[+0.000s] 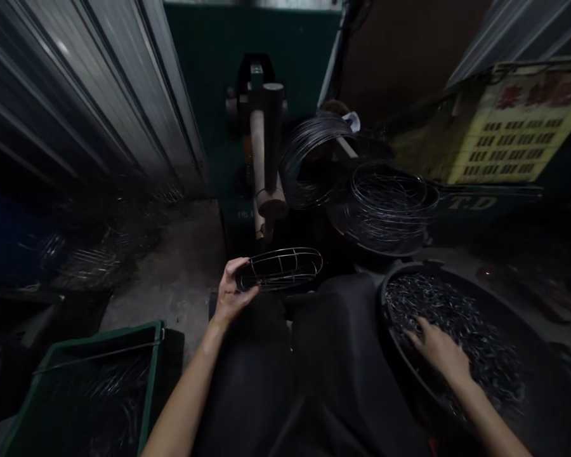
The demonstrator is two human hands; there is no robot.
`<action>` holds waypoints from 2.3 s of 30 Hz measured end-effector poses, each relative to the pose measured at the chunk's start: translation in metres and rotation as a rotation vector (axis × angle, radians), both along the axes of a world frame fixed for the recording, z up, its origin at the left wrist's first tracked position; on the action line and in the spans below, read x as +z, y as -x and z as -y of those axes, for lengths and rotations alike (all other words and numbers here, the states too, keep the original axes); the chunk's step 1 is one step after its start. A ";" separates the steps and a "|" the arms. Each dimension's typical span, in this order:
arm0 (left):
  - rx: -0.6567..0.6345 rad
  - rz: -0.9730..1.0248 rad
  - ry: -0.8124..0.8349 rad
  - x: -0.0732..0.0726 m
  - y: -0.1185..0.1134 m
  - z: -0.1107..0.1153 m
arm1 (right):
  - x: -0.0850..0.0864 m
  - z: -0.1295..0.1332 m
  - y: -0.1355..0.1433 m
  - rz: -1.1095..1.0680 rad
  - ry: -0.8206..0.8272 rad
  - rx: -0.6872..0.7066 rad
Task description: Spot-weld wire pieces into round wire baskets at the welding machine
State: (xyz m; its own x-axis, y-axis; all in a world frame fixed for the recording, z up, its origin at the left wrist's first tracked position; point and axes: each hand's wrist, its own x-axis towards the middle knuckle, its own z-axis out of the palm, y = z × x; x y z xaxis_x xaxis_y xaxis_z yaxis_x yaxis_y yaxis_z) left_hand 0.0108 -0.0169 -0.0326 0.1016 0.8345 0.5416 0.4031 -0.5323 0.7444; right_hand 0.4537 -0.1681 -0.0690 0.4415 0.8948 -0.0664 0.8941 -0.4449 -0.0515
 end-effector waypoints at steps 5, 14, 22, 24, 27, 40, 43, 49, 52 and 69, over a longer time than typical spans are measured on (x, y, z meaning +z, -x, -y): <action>-0.114 0.280 0.491 0.008 -0.013 0.022 | -0.048 0.034 -0.014 -0.180 0.213 -0.023; -0.143 0.524 0.692 0.014 -0.012 0.025 | -0.041 0.044 -0.021 -0.142 0.108 -0.074; -0.094 0.134 0.457 0.020 -0.010 0.025 | 0.028 0.019 0.063 -0.580 -0.683 -0.237; -0.060 -0.010 0.352 0.021 -0.015 0.027 | 0.029 0.016 0.088 -0.670 -0.634 -0.101; -0.050 -0.149 0.224 0.021 -0.019 0.031 | 0.016 0.030 0.103 -0.543 -0.476 0.117; -0.138 -0.406 0.067 0.034 -0.018 0.031 | 0.070 0.021 0.106 -0.483 0.021 0.227; -0.136 -0.412 0.064 0.036 -0.020 0.030 | 0.102 -0.014 0.139 -0.836 -0.099 0.283; -0.164 -0.435 0.068 0.042 -0.021 0.032 | 0.126 -0.078 0.202 -0.877 -0.245 0.660; -0.163 -0.405 0.086 0.046 -0.017 0.032 | 0.115 -0.090 0.213 -0.414 -0.363 0.873; -0.081 -0.211 0.072 0.047 -0.006 0.014 | 0.112 -0.120 0.226 0.301 -0.867 1.211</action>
State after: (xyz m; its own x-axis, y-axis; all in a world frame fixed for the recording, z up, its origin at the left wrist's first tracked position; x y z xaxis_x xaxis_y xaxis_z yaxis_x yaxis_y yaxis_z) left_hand 0.0170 -0.0309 0.0142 0.2741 0.8546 0.4410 0.5121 -0.5179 0.6853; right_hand 0.2276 -0.0483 0.0429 -0.6647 0.4309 0.6103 0.7118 0.6133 0.3423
